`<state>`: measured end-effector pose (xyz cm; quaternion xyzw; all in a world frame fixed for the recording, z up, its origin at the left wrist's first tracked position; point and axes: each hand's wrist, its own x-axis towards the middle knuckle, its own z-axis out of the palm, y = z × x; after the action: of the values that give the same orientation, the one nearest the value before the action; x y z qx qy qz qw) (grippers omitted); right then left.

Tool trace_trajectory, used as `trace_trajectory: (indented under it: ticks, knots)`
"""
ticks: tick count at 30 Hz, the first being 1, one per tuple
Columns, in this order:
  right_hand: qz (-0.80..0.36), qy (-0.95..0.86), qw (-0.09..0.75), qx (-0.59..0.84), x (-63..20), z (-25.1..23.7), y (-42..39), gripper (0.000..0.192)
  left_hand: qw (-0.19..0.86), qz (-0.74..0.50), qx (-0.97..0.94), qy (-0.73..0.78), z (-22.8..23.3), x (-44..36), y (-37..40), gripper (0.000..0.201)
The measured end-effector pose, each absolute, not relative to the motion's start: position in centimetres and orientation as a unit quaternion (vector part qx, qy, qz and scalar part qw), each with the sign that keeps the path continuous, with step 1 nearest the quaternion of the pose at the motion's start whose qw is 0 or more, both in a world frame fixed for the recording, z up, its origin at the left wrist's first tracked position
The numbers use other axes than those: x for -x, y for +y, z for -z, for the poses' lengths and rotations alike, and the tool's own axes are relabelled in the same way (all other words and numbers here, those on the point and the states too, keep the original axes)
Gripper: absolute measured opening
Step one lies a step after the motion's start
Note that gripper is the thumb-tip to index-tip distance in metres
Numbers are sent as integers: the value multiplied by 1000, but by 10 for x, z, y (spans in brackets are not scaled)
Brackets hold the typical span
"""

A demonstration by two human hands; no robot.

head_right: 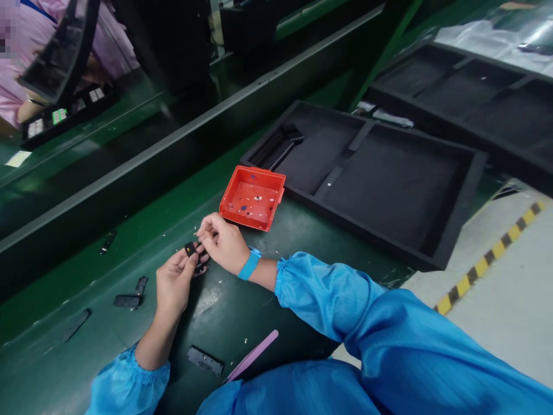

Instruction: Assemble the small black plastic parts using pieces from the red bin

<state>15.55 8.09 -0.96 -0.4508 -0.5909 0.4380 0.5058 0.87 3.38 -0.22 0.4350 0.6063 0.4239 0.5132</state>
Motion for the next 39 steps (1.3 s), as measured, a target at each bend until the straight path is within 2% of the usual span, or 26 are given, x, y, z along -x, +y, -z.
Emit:
trace_trajectory:
  ticks: [3,9,17,22,24,27,31,39]
  knots:
    - [-387,-635,504,439,-155,10,83,27,530,-430,-435,587,2,-6,35,44]
    - [-316,-734,443,406,-157,15,84,8,462,-407,-483,622,-5,-7,35,38]
    - [-243,-784,397,411,-162,15,87,13,419,-367,-533,637,-3,-8,33,33]
    - [-288,-729,449,429,-163,10,86,23,514,-392,-459,610,0,-2,37,44]
    - [-292,-731,452,421,-163,9,85,20,530,-392,-453,601,1,1,38,44]
    - [-284,-766,427,388,-163,10,85,10,513,-392,-471,600,0,1,38,41]
    - [-299,-764,419,389,-162,14,87,9,496,-383,-481,613,-4,-3,37,39]
    - [-264,-792,406,374,-161,17,87,17,425,-368,-535,631,-9,-7,33,30]
